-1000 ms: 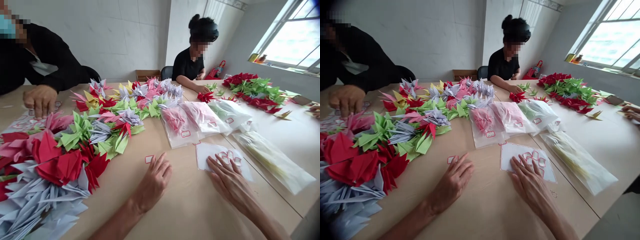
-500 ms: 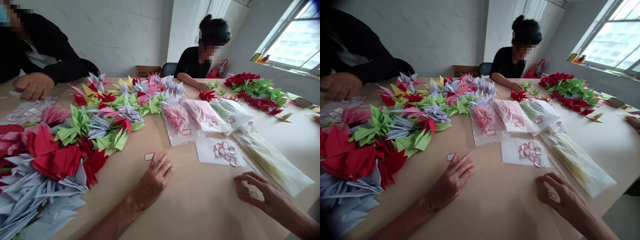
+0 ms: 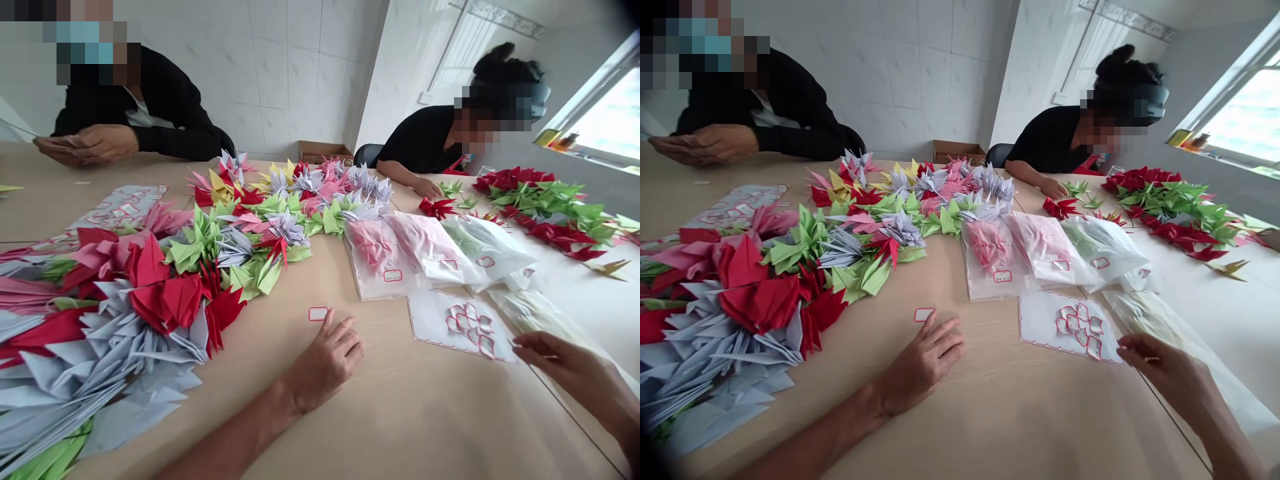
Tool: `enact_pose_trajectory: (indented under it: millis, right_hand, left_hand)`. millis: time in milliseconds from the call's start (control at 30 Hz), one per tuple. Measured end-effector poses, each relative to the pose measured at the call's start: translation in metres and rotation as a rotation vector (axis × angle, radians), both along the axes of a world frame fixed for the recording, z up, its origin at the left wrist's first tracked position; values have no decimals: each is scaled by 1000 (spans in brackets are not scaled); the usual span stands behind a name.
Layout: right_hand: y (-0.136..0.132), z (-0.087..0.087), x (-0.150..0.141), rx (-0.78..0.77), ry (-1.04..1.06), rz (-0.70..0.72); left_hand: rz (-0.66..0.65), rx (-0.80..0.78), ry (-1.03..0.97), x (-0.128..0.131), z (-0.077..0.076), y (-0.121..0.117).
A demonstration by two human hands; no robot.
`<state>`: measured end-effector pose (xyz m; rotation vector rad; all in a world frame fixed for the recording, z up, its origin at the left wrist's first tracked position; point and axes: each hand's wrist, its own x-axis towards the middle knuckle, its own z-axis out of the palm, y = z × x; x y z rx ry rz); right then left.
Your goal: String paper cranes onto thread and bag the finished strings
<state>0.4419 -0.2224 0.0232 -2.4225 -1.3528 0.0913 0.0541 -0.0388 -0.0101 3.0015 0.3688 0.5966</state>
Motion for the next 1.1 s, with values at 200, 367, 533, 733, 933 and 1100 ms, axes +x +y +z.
enact_pose_trajectory:
  millis: [200, 367, 533, 733, 933, 1100]
  right_hand:
    - [37, 15, -16, -33, -285, -94]
    - [85, 19, -86, 34, -199, 491]
    - [132, 18, -162, 37, -74, 928]
    - [202, 24, -223, 67, 75, 1044]
    - [264, 15, -283, 250, 131, 1035]
    - [274, 3, -319, 447, 79, 1119]
  left_hand:
    - [2, 51, -32, 1, -1, 0]
    - [-17, 130, -94, 0, -3, 0]
    - [-109, 220, -153, -1, 6, -5]
    - [-204, 269, -149, -14, 32, -18]
    - [61, 316, -103, -75, 35, -25]
    - [239, 338, 6, -118, 17, -22]
